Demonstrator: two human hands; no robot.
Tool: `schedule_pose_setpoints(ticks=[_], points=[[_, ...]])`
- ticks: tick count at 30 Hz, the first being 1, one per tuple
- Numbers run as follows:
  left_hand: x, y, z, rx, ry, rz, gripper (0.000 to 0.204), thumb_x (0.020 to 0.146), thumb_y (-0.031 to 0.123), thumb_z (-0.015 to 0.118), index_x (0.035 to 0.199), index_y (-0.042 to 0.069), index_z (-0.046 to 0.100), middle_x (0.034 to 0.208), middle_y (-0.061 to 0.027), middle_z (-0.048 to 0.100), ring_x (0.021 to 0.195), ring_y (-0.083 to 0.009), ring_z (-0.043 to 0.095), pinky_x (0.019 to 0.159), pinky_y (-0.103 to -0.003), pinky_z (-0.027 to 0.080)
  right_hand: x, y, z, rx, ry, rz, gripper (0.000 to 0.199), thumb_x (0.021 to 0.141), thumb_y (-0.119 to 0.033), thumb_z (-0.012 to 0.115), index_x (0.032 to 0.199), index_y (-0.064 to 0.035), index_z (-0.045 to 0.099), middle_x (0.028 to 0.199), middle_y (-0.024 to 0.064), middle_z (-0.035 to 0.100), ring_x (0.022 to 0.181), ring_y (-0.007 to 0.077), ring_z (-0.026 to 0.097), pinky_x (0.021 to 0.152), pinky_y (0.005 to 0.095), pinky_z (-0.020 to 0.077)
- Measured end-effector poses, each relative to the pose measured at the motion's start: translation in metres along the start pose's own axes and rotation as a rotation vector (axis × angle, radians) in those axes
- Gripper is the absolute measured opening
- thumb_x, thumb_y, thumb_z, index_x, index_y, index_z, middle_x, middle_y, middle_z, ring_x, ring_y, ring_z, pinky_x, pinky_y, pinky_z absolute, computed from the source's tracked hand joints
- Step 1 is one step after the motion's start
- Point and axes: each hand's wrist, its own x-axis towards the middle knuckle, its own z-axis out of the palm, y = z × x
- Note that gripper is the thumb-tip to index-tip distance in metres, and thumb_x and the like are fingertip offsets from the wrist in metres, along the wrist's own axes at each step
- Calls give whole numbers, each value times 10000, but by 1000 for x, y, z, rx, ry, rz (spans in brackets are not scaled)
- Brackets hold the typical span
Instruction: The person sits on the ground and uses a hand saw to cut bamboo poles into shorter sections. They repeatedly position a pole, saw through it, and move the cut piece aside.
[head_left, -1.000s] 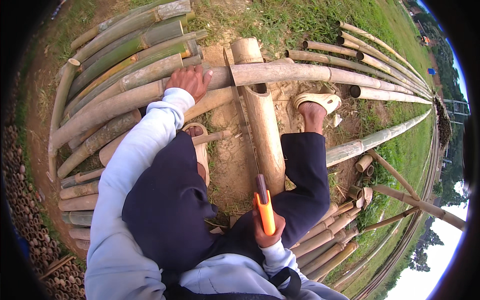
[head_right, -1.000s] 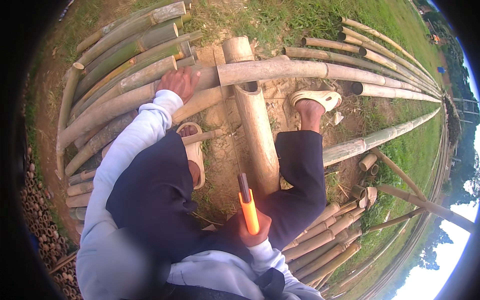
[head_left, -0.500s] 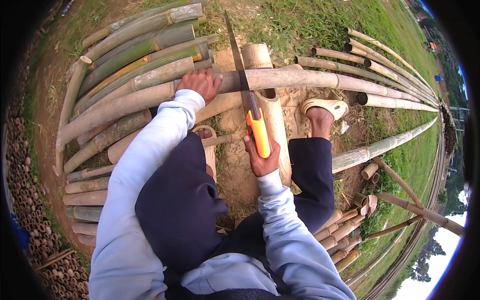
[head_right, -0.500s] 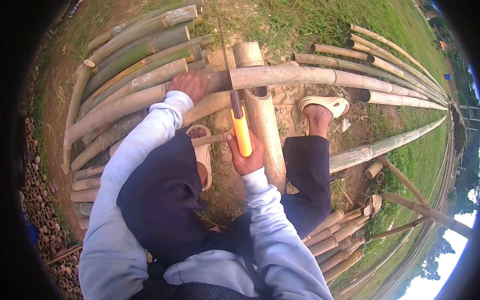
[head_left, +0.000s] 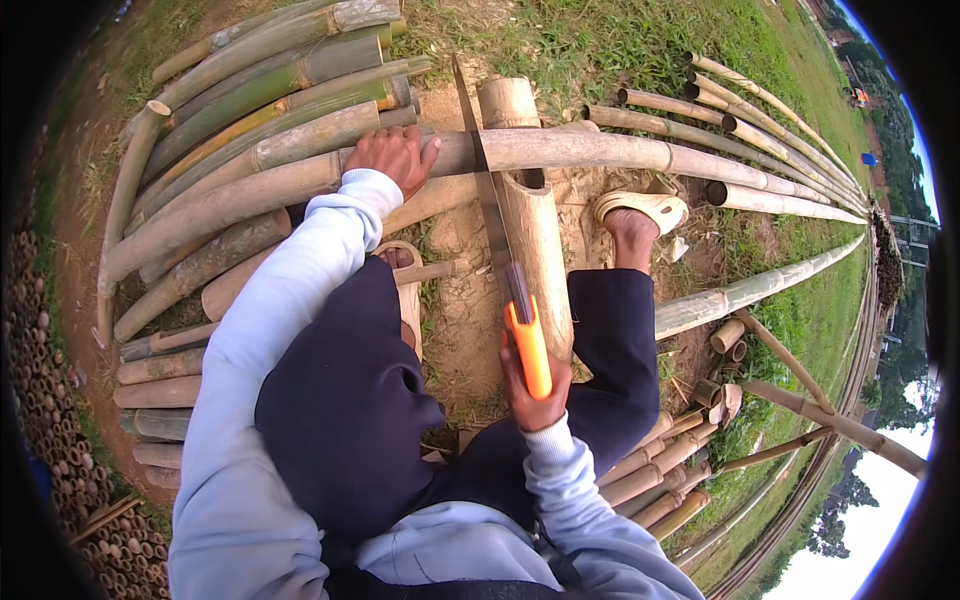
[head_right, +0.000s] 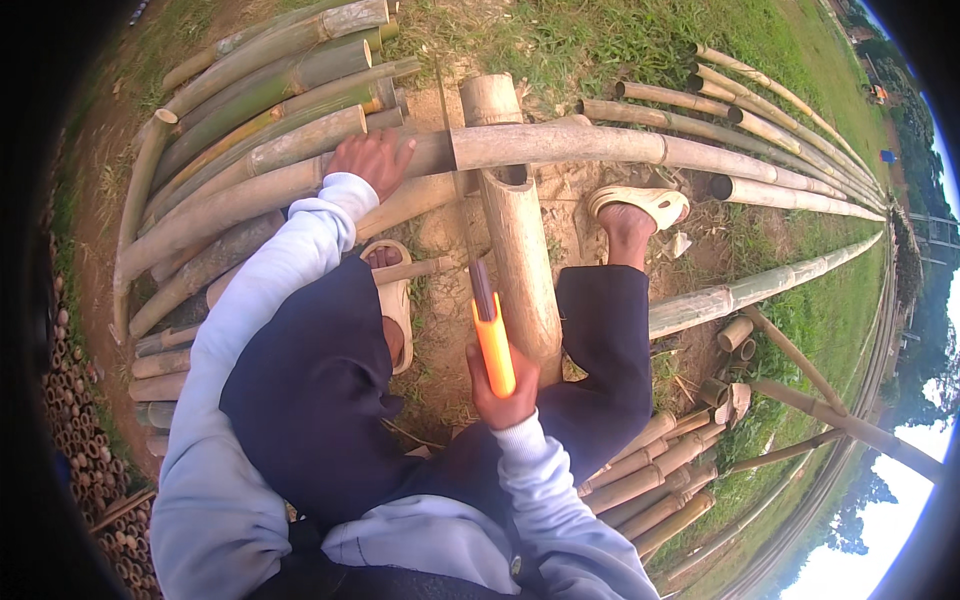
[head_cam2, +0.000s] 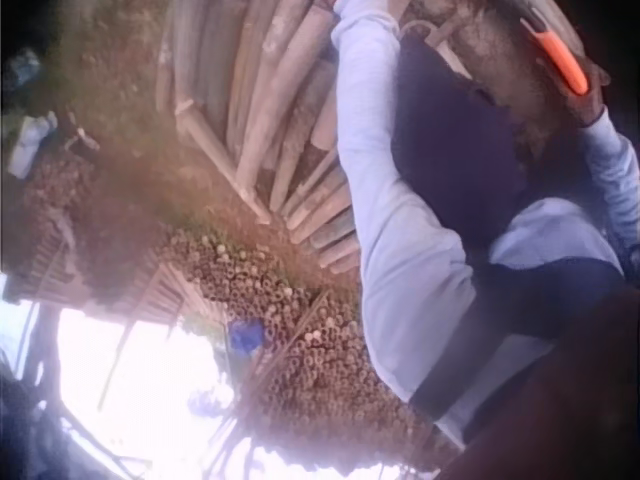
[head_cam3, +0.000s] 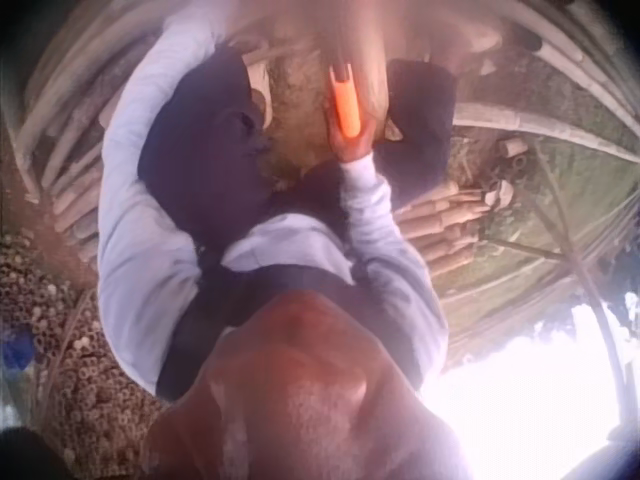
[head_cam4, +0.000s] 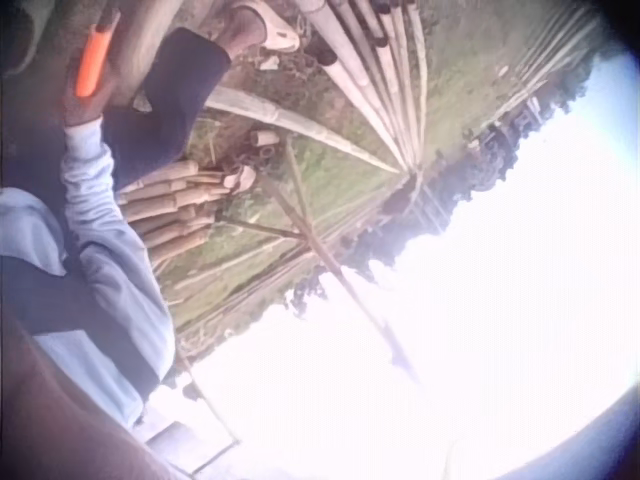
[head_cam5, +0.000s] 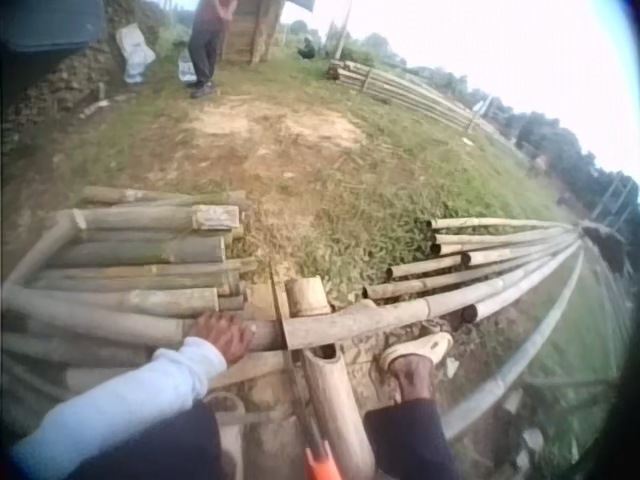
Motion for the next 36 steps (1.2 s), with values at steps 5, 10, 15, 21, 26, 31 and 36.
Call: schedule_pose_setpoints(ticks=[5, 10, 15, 21, 26, 31, 36], points=[[11, 6, -6, 40, 70, 36, 589, 1083, 510, 364, 1056, 30, 705, 976, -224, 747, 911, -370, 740, 863, -485, 568, 99, 17, 45, 114, -1, -60, 219, 953, -127, 743, 841, 33, 642, 636, 79, 590, 575, 137, 513, 557, 346, 439], [4, 2, -18, 40, -49, -39, 605, 1088, 512, 348, 1119, 22, 700, 972, -213, 753, 919, -377, 737, 908, -484, 550, -56, 8, -16, 38, -23, 121, 188, 932, -56, 731, 1092, 42, 718, 699, 58, 621, 667, 99, 572, 640, 281, 493], [1, -9, 1, 26, 89, 19, 533, 1081, 486, 389, 1067, 29, 663, 999, -235, 738, 900, -426, 716, 886, -507, 547, -66, 30, -12, -22, 8, 31, 102, 907, -21, 728, 992, 29, 704, 698, 72, 628, 623, 125, 580, 632, 299, 499], [11, 5, -13, 5, -15, 6, 526, 1082, 474, 394, 1088, 22, 662, 1027, -247, 728, 908, -427, 715, 851, -526, 556, 63, 74, 46, 126, -14, -93, 263, 978, -116, 730, 796, 8, 586, 647, 21, 537, 598, 88, 446, 541, 312, 397], [6, -4, -15, -1, -2, -4, 533, 1079, 468, 404, 1090, 5, 668, 1025, -259, 724, 905, -423, 711, 852, -532, 552, -26, 31, 19, 74, 21, 68, 200, 961, -103, 738, 866, 22, 613, 658, 47, 517, 600, 107, 441, 568, 302, 427], [2, -3, 0, 22, 63, 4, 531, 1067, 473, 433, 1021, 2, 675, 980, -232, 723, 916, -411, 705, 879, -516, 540, -86, 4, -19, -61, 17, 24, 258, 913, -15, 711, 1165, 34, 713, 795, 126, 690, 732, 145, 681, 719, 300, 538], [8, 17, -11, -22, 52, 31, 529, 1069, 471, 428, 1017, 9, 679, 961, -214, 720, 926, -407, 707, 906, -505, 533, 87, 1, 37, 24, 52, -24, 233, 971, -110, 709, 829, 47, 615, 611, 107, 526, 571, 138, 459, 550, 345, 415]])
